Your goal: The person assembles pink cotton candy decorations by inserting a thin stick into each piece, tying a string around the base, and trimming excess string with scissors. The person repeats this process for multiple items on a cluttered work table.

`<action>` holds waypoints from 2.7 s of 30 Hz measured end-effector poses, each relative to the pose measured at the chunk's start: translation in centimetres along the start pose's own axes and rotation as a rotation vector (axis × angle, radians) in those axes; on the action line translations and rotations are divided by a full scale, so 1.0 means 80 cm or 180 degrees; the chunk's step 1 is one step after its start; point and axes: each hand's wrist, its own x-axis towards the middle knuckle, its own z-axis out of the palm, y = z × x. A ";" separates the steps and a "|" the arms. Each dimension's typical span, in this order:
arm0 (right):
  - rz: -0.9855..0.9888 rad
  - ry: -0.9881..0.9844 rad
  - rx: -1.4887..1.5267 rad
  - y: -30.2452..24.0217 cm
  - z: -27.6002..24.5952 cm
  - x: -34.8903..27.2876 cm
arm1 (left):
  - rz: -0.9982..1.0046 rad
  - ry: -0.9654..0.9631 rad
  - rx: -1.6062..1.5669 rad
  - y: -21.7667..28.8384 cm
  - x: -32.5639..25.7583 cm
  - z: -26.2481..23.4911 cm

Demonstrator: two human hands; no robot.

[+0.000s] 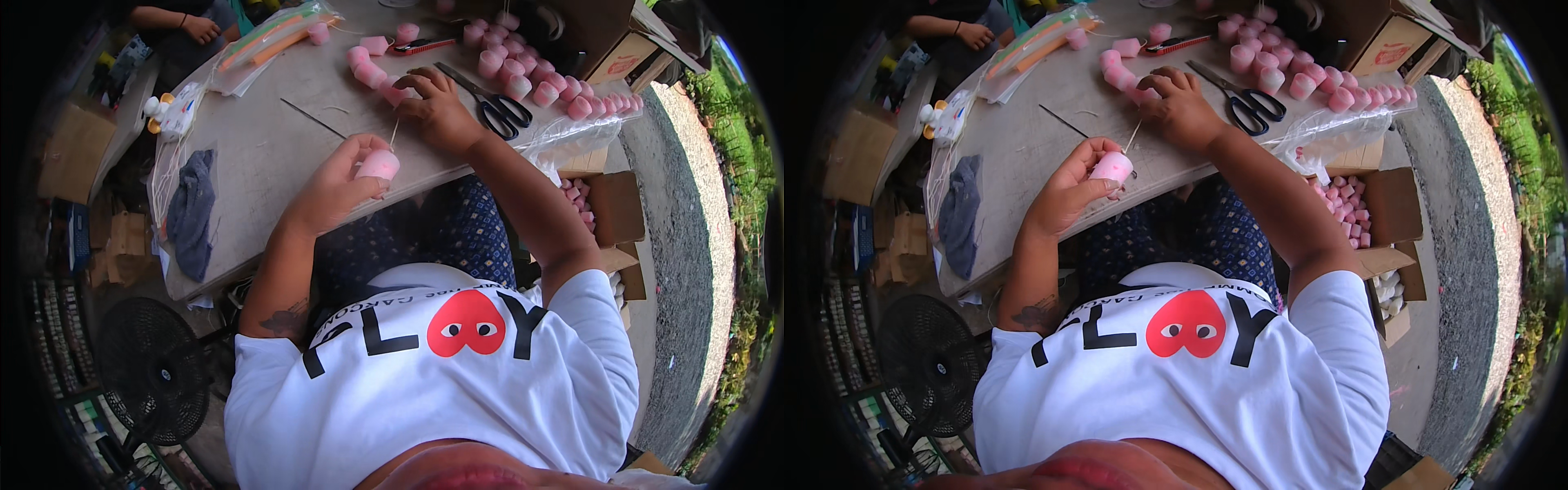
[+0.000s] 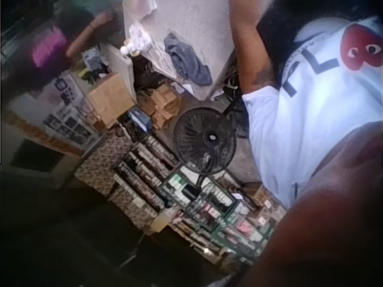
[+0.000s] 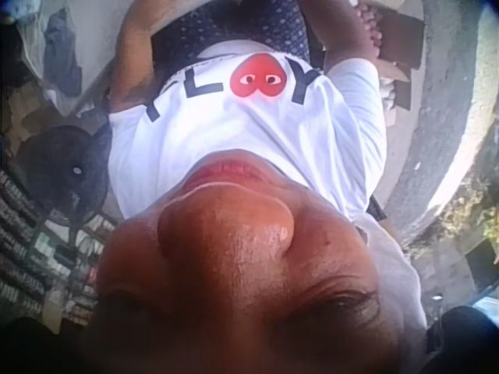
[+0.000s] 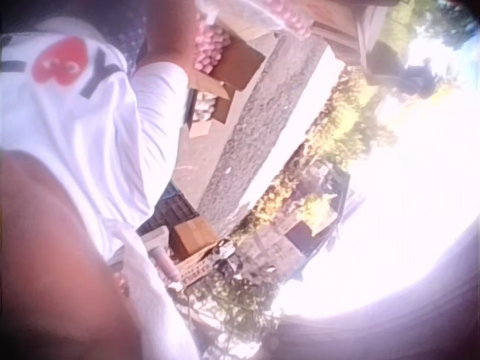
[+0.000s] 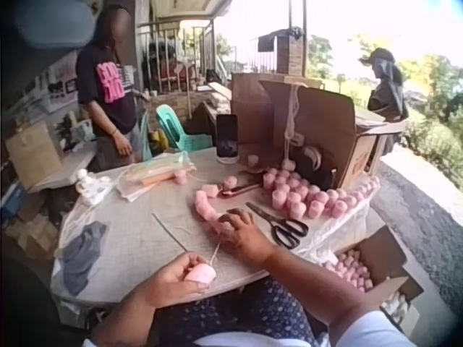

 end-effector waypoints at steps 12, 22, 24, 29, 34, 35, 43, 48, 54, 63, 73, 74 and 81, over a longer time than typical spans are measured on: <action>0.0464 -0.0029 -0.0249 -0.018 -0.037 0.001 | 0.0350 -0.0530 -0.2353 -0.013 0.040 0.008; 0.2463 -0.0809 -0.0427 0.030 -0.111 -0.095 | 0.0448 -0.0442 -0.2386 -0.012 0.047 0.022; 0.2553 -0.1174 -0.0281 0.022 -0.132 -0.090 | 0.0571 -0.0260 -0.2037 -0.008 0.046 0.028; 0.2550 -0.1300 -0.0449 0.015 -0.140 -0.098 | 0.0628 -0.0531 -0.2089 -0.019 0.053 0.026; 0.3011 -0.0908 0.1413 0.010 -0.159 -0.081 | 0.0514 -0.0486 -0.2169 -0.028 0.056 0.028; 0.2988 -0.0514 0.2242 0.002 -0.168 -0.085 | 0.0576 -0.0530 -0.2089 -0.030 0.055 0.030; 0.1619 0.1026 0.4067 -0.109 -0.158 -0.071 | 0.0564 0.0140 -0.0638 -0.013 0.058 0.058; 0.1367 0.1105 0.3874 -0.115 -0.176 -0.057 | 0.1709 0.1243 0.2189 -0.002 0.059 0.057; 0.1726 0.1190 0.4059 -0.123 -0.160 -0.056 | 0.2707 0.1206 0.2057 -0.007 0.074 0.060; 0.0630 0.1973 0.2797 -0.133 -0.219 -0.040 | 0.2393 0.0738 0.1722 -0.022 0.082 0.058; 0.1603 0.0593 0.3045 -0.124 -0.134 -0.049 | 0.2315 0.0869 0.2247 -0.013 0.084 0.067; 0.1588 0.0743 0.3103 -0.130 -0.140 -0.048 | 0.2361 0.0917 0.2124 -0.028 0.091 0.059; 0.1628 0.0607 0.2940 -0.118 -0.135 -0.035 | 0.2188 0.1033 0.2107 -0.024 0.091 0.051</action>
